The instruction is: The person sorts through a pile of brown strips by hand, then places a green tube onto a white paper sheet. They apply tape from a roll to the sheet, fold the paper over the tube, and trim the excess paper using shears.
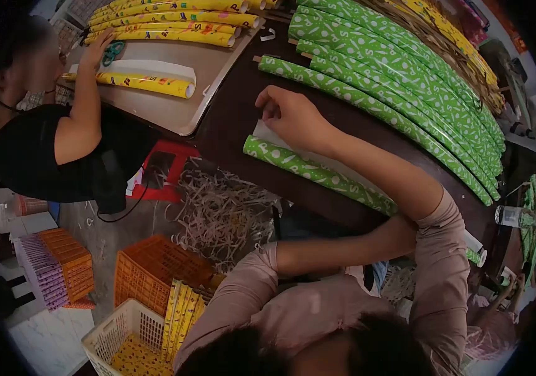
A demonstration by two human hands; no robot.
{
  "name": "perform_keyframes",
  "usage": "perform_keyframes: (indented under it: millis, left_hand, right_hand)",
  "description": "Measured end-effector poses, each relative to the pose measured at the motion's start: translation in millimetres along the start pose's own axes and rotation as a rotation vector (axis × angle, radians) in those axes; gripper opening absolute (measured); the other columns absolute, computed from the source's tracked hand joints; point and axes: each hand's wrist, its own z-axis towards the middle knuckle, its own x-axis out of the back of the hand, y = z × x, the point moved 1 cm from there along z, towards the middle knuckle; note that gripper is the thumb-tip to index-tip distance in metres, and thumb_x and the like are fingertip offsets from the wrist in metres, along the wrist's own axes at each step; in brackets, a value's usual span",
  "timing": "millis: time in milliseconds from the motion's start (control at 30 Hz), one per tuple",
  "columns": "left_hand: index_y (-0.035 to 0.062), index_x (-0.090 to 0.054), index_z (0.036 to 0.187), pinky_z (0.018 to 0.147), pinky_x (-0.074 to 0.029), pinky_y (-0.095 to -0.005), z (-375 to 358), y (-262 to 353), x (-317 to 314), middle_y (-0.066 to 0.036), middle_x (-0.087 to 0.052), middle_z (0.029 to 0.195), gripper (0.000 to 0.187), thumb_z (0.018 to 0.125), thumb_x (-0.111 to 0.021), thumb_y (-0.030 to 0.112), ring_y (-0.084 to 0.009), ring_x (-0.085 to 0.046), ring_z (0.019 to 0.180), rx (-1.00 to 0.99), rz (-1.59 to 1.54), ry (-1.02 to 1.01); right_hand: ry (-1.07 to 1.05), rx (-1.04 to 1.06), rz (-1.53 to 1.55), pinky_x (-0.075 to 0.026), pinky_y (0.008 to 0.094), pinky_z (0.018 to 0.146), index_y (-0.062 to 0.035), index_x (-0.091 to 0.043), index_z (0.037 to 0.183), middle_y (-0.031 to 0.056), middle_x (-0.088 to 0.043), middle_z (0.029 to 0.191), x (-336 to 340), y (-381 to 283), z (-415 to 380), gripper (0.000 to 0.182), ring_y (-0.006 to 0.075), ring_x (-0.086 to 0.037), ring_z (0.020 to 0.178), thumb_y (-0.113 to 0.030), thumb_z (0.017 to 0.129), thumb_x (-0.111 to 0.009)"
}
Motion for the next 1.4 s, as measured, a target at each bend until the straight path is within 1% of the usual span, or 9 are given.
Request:
perform_keyframes:
  millis: [433,500,633,700,1000,1100,1200,1267,1400]
  left_hand:
    - [0.0105,-0.069,0.086,0.069,-0.046,-0.0410,4.5,1.2,3.6,-0.006,-0.064,0.092,0.012,0.077,-0.061,0.013,-0.0268,-0.059,0.091,0.004,-0.011,0.094]
    - [0.0102,-0.069,0.086,0.071,-0.046,-0.0404,3.4,1.8,5.3,-0.006,-0.064,0.093,0.012,0.077,-0.062,0.013,-0.0268,-0.058,0.093,-0.006,0.016,0.077]
    - [0.0090,-0.069,0.085,0.074,-0.047,-0.0394,0.3,1.6,3.5,-0.006,-0.065,0.092,0.011,0.076,-0.062,0.012,-0.0275,-0.058,0.096,-0.017,0.037,-0.062]
    - [0.0088,-0.070,0.083,0.076,-0.047,-0.0393,-1.1,0.1,7.2,-0.007,-0.065,0.089,0.011,0.075,-0.062,0.012,-0.0284,-0.059,0.095,-0.039,0.019,-0.142]
    - [0.0104,-0.070,0.067,0.068,-0.045,-0.0380,3.6,3.6,15.3,-0.004,-0.063,0.077,0.009,0.073,-0.063,0.010,-0.0237,-0.060,0.081,-0.098,0.205,-0.090]
    - [0.0096,-0.071,0.085,0.079,-0.045,-0.0436,9.4,1.2,9.7,-0.010,-0.068,0.097,0.020,0.077,-0.055,0.018,-0.0290,-0.060,0.098,0.160,-0.114,-0.740]
    - [0.0110,-0.070,0.079,0.073,-0.046,-0.0421,6.1,2.5,1.9,-0.009,-0.067,0.090,0.016,0.076,-0.055,0.018,-0.0277,-0.060,0.091,0.066,0.055,-0.847]
    - [0.0101,-0.069,0.083,0.074,-0.046,-0.0410,-3.5,0.5,-12.8,-0.010,-0.066,0.094,0.017,0.077,-0.056,0.018,-0.0260,-0.060,0.093,0.072,0.044,-0.490]
    - [0.0072,-0.068,0.088,0.079,-0.045,-0.0398,11.4,-6.7,12.9,-0.011,-0.064,0.100,0.020,0.077,-0.056,0.017,-0.0269,-0.058,0.095,-0.028,0.278,-0.249]
  right_hand:
    - [0.043,0.225,-0.067,-0.048,0.0404,0.075,-0.0017,-0.057,0.100,0.0149,-0.061,0.086,-0.4,0.7,-8.3,0.027,0.0319,-0.058,0.086,0.006,0.074,-0.061]
    - [0.054,0.261,-0.098,-0.048,0.0344,0.074,-0.0066,-0.056,0.103,0.0072,-0.060,0.086,-3.2,7.3,-7.3,0.032,0.0218,-0.058,0.082,0.005,0.075,-0.064]
    - [0.062,0.270,-0.083,-0.048,0.0344,0.074,-0.0068,-0.057,0.103,0.0073,-0.060,0.086,-3.5,7.9,-6.7,0.031,0.0222,-0.058,0.082,0.006,0.075,-0.063]
    - [0.024,0.182,-0.027,-0.048,0.0402,0.075,-0.0016,-0.056,0.100,0.0146,-0.060,0.085,-1.7,1.1,-7.8,0.027,0.0316,-0.057,0.087,0.008,0.075,-0.059]
    - [0.068,0.393,-0.276,-0.042,0.0399,0.075,-0.0045,-0.058,0.100,0.0105,-0.062,0.082,-2.6,3.0,-12.6,0.021,0.0298,-0.056,0.083,0.000,0.079,-0.057]
    - [0.030,0.518,-0.396,-0.042,0.0402,0.076,-0.0052,-0.059,0.099,0.0104,-0.063,0.083,2.8,0.9,-13.9,0.021,0.0300,-0.056,0.086,-0.003,0.079,-0.059]
    - [0.012,0.513,-0.384,-0.044,0.0407,0.076,-0.0045,-0.058,0.100,0.0112,-0.063,0.085,7.2,-4.0,-15.0,0.019,0.0301,-0.056,0.086,-0.004,0.081,-0.059]
    - [0.013,0.410,-0.271,-0.045,0.0407,0.074,-0.0040,-0.058,0.100,0.0118,-0.063,0.086,9.7,-7.1,-15.1,0.018,0.0299,-0.057,0.086,-0.005,0.082,-0.059]
    - [0.070,0.222,-0.089,-0.050,0.0384,0.069,-0.0018,-0.058,0.099,0.0137,-0.062,0.086,13.4,-15.6,8.1,0.015,0.0274,-0.060,0.078,-0.007,0.085,-0.061]
